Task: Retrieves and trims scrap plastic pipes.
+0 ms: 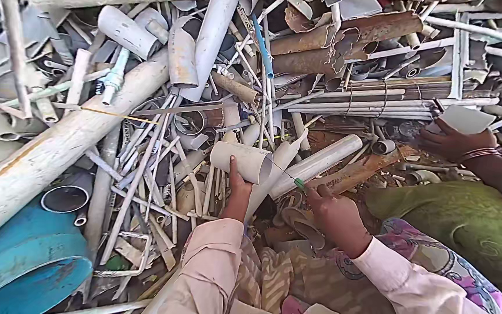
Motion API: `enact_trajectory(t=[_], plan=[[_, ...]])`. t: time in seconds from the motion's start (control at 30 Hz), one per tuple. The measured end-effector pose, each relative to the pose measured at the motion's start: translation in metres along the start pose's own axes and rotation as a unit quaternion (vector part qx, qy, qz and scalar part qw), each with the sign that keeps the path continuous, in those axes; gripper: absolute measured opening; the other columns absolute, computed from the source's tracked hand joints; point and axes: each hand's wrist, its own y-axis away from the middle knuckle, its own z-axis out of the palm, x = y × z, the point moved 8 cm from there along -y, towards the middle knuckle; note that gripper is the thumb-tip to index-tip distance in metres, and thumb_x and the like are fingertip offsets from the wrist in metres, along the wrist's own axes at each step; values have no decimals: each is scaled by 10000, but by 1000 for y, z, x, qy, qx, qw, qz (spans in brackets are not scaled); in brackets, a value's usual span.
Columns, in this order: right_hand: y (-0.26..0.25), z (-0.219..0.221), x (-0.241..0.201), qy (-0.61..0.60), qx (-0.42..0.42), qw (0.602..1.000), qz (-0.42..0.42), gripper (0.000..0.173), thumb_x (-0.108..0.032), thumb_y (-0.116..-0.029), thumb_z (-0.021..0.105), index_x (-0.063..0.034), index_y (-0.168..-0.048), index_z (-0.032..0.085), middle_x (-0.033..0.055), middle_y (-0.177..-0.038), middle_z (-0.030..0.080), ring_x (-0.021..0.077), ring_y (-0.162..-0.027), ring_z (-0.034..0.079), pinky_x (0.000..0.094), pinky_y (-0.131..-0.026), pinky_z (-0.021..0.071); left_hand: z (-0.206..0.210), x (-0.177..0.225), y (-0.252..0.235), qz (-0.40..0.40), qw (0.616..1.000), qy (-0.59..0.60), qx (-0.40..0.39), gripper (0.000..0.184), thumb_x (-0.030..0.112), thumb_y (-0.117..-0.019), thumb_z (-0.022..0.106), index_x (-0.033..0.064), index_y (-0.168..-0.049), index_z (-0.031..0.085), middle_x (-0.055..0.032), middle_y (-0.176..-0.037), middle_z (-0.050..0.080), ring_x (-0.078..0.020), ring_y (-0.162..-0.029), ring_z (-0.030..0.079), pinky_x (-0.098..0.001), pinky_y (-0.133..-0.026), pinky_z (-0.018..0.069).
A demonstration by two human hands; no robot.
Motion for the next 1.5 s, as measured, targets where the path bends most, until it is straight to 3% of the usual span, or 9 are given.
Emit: enact_trajectory(t=[0.1,0.23,0.33,0.47,0.57,0.7,1.23,1.37,1.5], plan=[[-9,9,7,-48,-194,979,29,331,-178,-1064,525,-57,-1344,653,257,-1138,695,456,-928,712,593,-726,553,7,-1,-8,17,1000,-7,-21,520,476,-1074,395,155,-1484,413,-153,-1412,538,-293,-1275,556,-575,-1008,482],[-14,3,14,-28,-12,999,-11,327,-83,-920,663,-26,-1233,739,244,-925,706,413,-642,704,523,-494,543,4,-5,-8,-12,1000,0,3,557,532,-1053,404,169,-1475,423,-155,-1396,554,-313,-1260,570,-598,-983,493],[-16,16,18,-64,-183,981,15,315,-176,-1049,553,-43,-1312,666,255,-1120,690,450,-921,710,581,-725,553,-8,-7,-11,-16,1000,-5,11,545,526,-1052,409,172,-1465,436,-149,-1382,567,-308,-1251,578,-610,-975,496],[-10,10,12,-46,27,998,-30,276,-162,-945,669,-11,-1158,758,221,-891,709,395,-645,709,505,-497,554,-24,-5,-11,-37,999,1,30,603,600,-1022,409,194,-1467,442,-153,-1404,561,-342,-1276,565,-662,-972,480],[-12,17,9,-87,-164,982,21,335,-222,-1068,544,-48,-1326,667,242,-1158,697,448,-947,712,593,-758,554,-24,1,-9,-25,1000,4,18,584,571,-1033,417,179,-1466,444,-155,-1393,568,-335,-1265,573,-649,-976,483],[-7,12,-3,-25,135,988,-63,274,-125,-893,671,-44,-1130,783,206,-846,695,363,-582,679,465,-457,535,-21,7,-4,-19,1000,18,14,570,559,-1037,420,175,-1458,449,-151,-1379,576,-323,-1250,582,-628,-973,493],[-17,25,-6,-89,-95,992,5,374,-112,-999,589,-79,-1361,679,255,-1129,691,441,-865,717,579,-686,565,-21,14,-9,-18,1000,11,21,548,523,-1047,430,169,-1465,441,-149,-1400,556,-304,-1264,569,-597,-985,490],[-11,16,-2,-66,79,994,-38,313,-117,-902,662,-37,-1185,768,223,-899,696,386,-631,697,496,-480,543,-18,11,-9,-10,1000,9,5,538,515,-1053,421,167,-1462,440,-147,-1388,563,-297,-1250,579,-581,-976,502],[-14,25,4,-202,-189,961,12,362,-188,-1053,561,-67,-1380,656,222,-1240,687,409,-1077,692,587,-910,538,-12,11,-10,19,998,31,-54,489,467,-1081,363,159,-1455,436,-139,-1341,590,-280,-1209,603,-555,-960,519]])
